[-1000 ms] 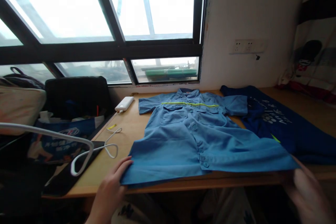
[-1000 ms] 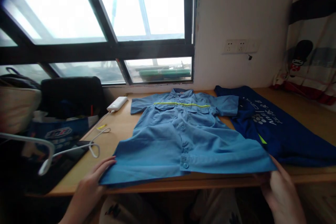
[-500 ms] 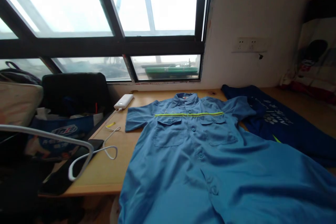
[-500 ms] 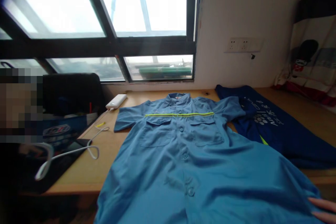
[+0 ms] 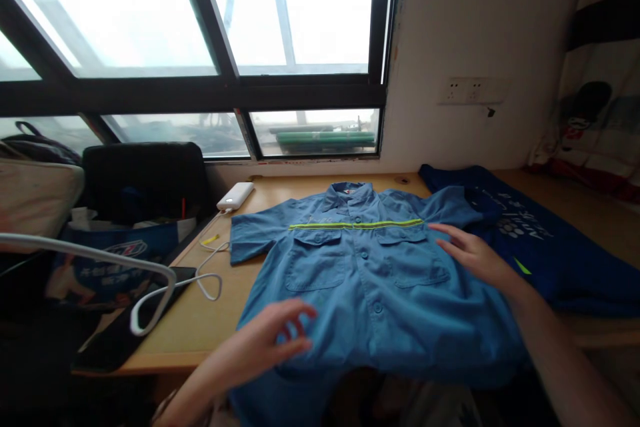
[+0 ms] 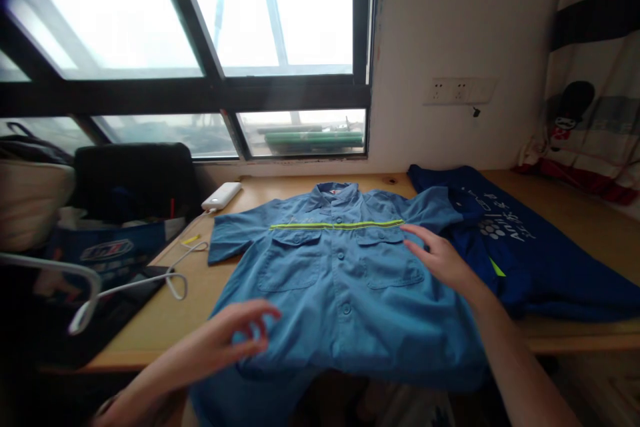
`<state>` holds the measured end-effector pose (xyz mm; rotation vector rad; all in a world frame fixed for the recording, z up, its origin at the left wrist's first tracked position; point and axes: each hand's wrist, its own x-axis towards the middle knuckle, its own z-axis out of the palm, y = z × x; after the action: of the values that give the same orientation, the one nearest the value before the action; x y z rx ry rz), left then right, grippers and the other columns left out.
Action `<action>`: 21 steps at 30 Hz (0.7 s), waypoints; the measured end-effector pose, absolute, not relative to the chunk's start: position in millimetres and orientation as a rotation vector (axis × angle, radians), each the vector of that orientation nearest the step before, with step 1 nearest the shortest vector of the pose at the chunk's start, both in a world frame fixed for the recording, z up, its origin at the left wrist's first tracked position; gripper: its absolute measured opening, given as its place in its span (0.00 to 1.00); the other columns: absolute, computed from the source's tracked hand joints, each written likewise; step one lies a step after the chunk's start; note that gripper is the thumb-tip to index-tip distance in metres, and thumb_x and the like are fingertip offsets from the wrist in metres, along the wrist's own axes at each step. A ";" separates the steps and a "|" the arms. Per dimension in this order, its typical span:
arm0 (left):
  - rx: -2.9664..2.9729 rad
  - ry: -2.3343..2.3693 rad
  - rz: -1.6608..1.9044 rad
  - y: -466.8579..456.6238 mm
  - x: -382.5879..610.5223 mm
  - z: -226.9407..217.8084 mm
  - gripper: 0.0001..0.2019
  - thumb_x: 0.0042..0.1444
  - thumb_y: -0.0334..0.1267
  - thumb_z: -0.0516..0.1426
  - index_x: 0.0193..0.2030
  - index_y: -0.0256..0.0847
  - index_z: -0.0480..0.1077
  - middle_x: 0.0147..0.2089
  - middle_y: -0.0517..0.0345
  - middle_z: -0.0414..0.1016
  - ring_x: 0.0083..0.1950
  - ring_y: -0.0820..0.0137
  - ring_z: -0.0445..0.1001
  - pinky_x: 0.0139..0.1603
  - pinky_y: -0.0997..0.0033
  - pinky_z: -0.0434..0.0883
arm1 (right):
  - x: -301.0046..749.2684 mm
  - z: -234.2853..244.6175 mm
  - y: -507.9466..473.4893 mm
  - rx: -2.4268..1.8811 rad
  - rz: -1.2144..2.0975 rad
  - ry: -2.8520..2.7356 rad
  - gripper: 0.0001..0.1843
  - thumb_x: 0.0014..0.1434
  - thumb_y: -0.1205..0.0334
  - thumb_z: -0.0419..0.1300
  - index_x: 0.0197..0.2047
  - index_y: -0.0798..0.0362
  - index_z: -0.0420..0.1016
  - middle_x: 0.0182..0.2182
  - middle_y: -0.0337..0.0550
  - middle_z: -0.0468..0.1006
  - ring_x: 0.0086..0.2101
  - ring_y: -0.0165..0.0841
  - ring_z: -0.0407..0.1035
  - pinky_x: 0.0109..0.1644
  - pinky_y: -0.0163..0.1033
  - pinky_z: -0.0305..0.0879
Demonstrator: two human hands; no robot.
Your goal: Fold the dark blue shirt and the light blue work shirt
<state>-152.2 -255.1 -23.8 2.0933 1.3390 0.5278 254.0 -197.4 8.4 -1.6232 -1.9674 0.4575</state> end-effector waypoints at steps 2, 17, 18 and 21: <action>2.228 1.342 0.657 -189.5 -123.3 -12.7 0.17 0.53 0.46 0.50 0.49 0.44 0.66 0.48 0.56 0.69 0.47 0.68 0.68 0.47 0.70 0.66 | 218.2 -5.6 -136.0 -1.672 0.252 -1.914 0.27 0.58 0.48 0.43 0.57 0.52 0.59 0.54 0.49 0.63 0.54 0.42 0.56 0.57 0.48 0.51; 1.729 2.496 0.304 3.8 -168.5 -81.0 0.37 0.47 0.65 0.37 0.61 0.51 0.50 0.66 0.50 0.41 0.63 0.39 0.37 0.52 0.32 0.38 | 257.3 -94.7 12.3 -2.218 -0.050 -1.786 0.25 0.58 0.50 0.41 0.54 0.49 0.63 0.55 0.48 0.61 0.52 0.45 0.53 0.53 0.52 0.47; 1.726 2.504 0.309 5.4 -168.1 -81.9 0.37 0.47 0.65 0.37 0.61 0.51 0.50 0.66 0.50 0.41 0.63 0.39 0.37 0.52 0.32 0.37 | 260.8 -92.4 14.0 -2.195 -0.084 -1.767 0.24 0.58 0.52 0.43 0.52 0.53 0.65 0.52 0.52 0.65 0.50 0.43 0.56 0.53 0.48 0.49; 1.710 2.515 0.317 8.8 -167.3 -85.3 0.36 0.47 0.64 0.37 0.61 0.51 0.50 0.66 0.51 0.41 0.63 0.39 0.37 0.52 0.32 0.36 | 280.2 -81.7 14.8 -2.193 -0.268 -1.590 0.21 0.58 0.59 0.45 0.49 0.62 0.67 0.47 0.60 0.67 0.47 0.41 0.59 0.52 0.45 0.50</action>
<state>-167.3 8.8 -85.3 1.7103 2.5149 0.3168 280.2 14.8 -81.7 -2.1925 -1.5905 -0.2684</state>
